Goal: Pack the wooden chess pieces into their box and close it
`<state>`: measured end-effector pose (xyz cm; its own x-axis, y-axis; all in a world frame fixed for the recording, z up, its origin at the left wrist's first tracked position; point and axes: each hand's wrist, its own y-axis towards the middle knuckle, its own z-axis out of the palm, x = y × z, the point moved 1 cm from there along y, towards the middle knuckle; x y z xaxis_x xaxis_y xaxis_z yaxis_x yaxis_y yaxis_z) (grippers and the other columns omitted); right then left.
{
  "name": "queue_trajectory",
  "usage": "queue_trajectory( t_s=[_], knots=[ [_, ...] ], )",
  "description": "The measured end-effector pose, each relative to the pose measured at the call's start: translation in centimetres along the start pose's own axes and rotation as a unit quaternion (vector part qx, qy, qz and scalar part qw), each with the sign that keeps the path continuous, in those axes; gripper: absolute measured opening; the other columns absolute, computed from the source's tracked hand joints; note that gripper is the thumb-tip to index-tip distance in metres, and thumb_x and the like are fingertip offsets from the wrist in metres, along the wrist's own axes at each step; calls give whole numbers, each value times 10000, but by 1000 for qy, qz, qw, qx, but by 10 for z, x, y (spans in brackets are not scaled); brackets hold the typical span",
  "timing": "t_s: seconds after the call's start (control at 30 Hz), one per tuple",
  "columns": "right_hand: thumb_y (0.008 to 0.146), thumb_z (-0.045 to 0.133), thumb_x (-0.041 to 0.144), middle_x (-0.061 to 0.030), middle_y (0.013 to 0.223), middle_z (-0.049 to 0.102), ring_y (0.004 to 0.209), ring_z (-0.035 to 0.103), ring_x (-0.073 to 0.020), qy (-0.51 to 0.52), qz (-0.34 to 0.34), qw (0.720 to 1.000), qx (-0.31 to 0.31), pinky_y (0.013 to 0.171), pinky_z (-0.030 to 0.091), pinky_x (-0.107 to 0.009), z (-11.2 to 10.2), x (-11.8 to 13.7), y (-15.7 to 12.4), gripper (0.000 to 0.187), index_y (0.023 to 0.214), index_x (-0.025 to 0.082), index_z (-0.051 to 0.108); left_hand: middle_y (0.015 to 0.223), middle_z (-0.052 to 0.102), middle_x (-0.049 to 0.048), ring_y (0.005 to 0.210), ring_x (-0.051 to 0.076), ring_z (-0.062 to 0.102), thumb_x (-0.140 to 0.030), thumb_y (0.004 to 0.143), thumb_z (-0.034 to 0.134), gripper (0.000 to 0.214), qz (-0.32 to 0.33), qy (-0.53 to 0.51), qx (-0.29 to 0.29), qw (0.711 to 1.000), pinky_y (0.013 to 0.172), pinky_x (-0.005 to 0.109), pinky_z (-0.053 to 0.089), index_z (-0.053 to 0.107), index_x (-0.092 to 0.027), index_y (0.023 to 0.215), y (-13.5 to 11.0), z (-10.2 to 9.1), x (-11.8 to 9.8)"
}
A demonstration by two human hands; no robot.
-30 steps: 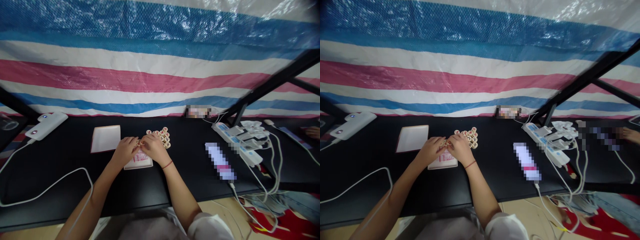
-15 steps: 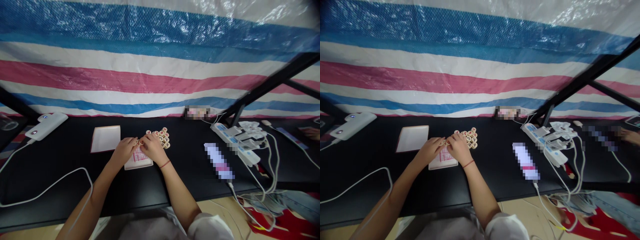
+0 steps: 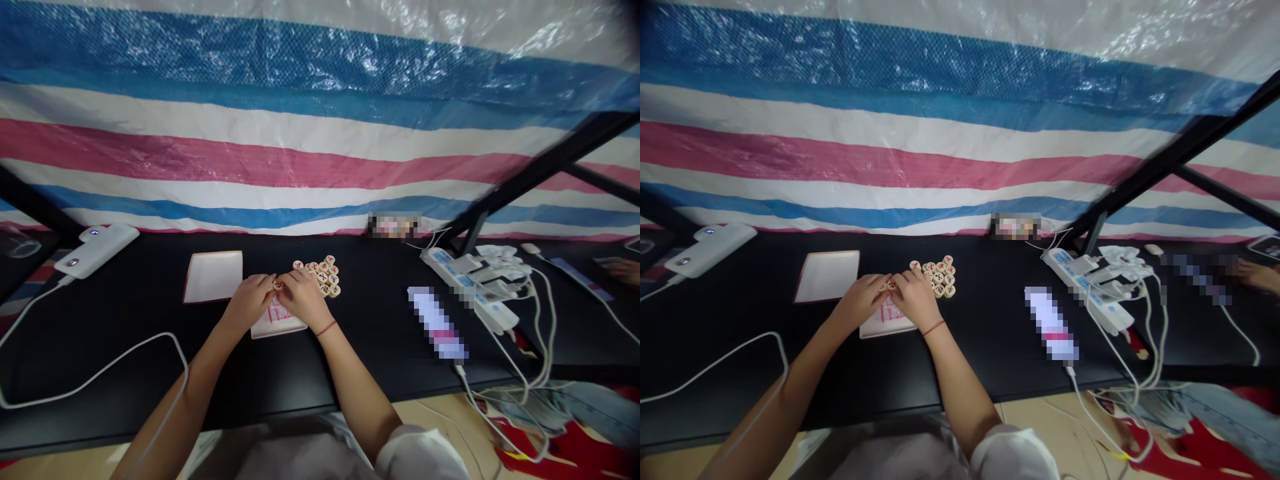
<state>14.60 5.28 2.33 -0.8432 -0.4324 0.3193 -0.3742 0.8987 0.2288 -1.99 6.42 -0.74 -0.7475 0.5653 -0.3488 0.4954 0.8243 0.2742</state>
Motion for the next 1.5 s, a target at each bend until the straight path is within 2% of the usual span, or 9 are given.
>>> queue_trajectory(
  t_s=[0.13, 0.3, 0.47, 0.6, 0.73, 1.17, 1.33, 1.43, 1.5],
  knots=[
    [811, 609, 171, -58, 957, 665, 994, 531, -256, 37, -8, 999, -18, 822, 368, -355, -3, -1, -3, 189, 991, 211, 649, 1134, 652, 121, 1048, 257, 609, -232, 881, 529, 393, -11, 25, -14, 1000, 930, 416, 483, 551, -141, 1263, 1, -1, -4],
    [844, 533, 162, -61, 967, 668, 927, 570, -215, 128, 0, 986, -110, 876, 409, -336, -14, -15, -2, 178, 981, 187, 644, 1160, 633, 103, 1016, 258, 602, -325, 888, 558, 408, -26, 59, 4, 998, 880, 403, 471, 557, -181, 1270, 7, -3, -15],
    [846, 522, 228, -126, 1016, 631, 924, 587, -244, 29, 174, 966, -192, 858, 438, -355, -30, -62, 11, 233, 1012, 150, 667, 1105, 634, 89, 980, 256, 576, -291, 921, 519, 342, -39, 91, 35, 994, 811, 378, 453, 583, -200, 1245, 9, -2, -20],
    [857, 528, 304, -146, 1094, 630, 916, 621, -244, -38, 277, 958, -59, 800, 448, -330, -38, -96, 27, 294, 1062, 168, 690, 1082, 631, 80, 967, 242, 567, -294, 934, 498, 325, -36, 92, 34, 995, 807, 361, 439, 585, -216, 1237, 8, -2, -19],
    [802, 590, 310, -113, 971, 702, 914, 656, -237, -34, 312, 947, 63, 762, 451, -288, -38, -109, 40, 240, 954, 189, 732, 1089, 632, 76, 977, 237, 561, -292, 943, 475, 333, -18, 81, 46, 996, 806, 359, 438, 576, -227, 1254, 7, -3, -17],
    [683, 670, 247, -101, 851, 736, 866, 685, -236, -4, 336, 939, 73, 720, 454, -269, -36, -117, 50, 181, 834, 177, 744, 1083, 628, 80, 982, 239, 558, -306, 930, 493, 361, -12, 64, 48, 997, 822, 367, 455, 573, -233, 1275, 2, -4, -15],
    [746, 608, 244, -76, 852, 735, 866, 677, -216, 12, 345, 938, 29, 717, 459, -259, -48, -116, 42, 170, 843, 178, 730, 1161, 606, 97, 1059, 260, 537, -280, 893, 546, 421, -3, 39, 19, 999, 897, 410, 466, 543, -204, 1307, 1, -3, -11],
    [796, 568, 297, -64, 890, 730, 844, 668, -193, 83, 321, 941, -74, 747, 475, -265, -48, -105, 27, 215, 902, 177, 710, 1237, 570, 117, 1157, 294, 488, -326, 877, 589, 462, 12, 23, -31, 999, 985, 464, 434, 532, -194, 1315, 1, -6, -11],
    [792, 587, 350, -60, 872, 723, 765, 660, -178, 198, 278, 928, -148, 732, 494, -274, -42, -89, 14, 244, 913, 171, 699, 1259, 557, 126, 1184, 299, 480, -361, 884, 588, 488, 22, 7, -61, 998, 1021, 481, 418, 509, -196, 1336, 2, -10, -15]
  ],
)
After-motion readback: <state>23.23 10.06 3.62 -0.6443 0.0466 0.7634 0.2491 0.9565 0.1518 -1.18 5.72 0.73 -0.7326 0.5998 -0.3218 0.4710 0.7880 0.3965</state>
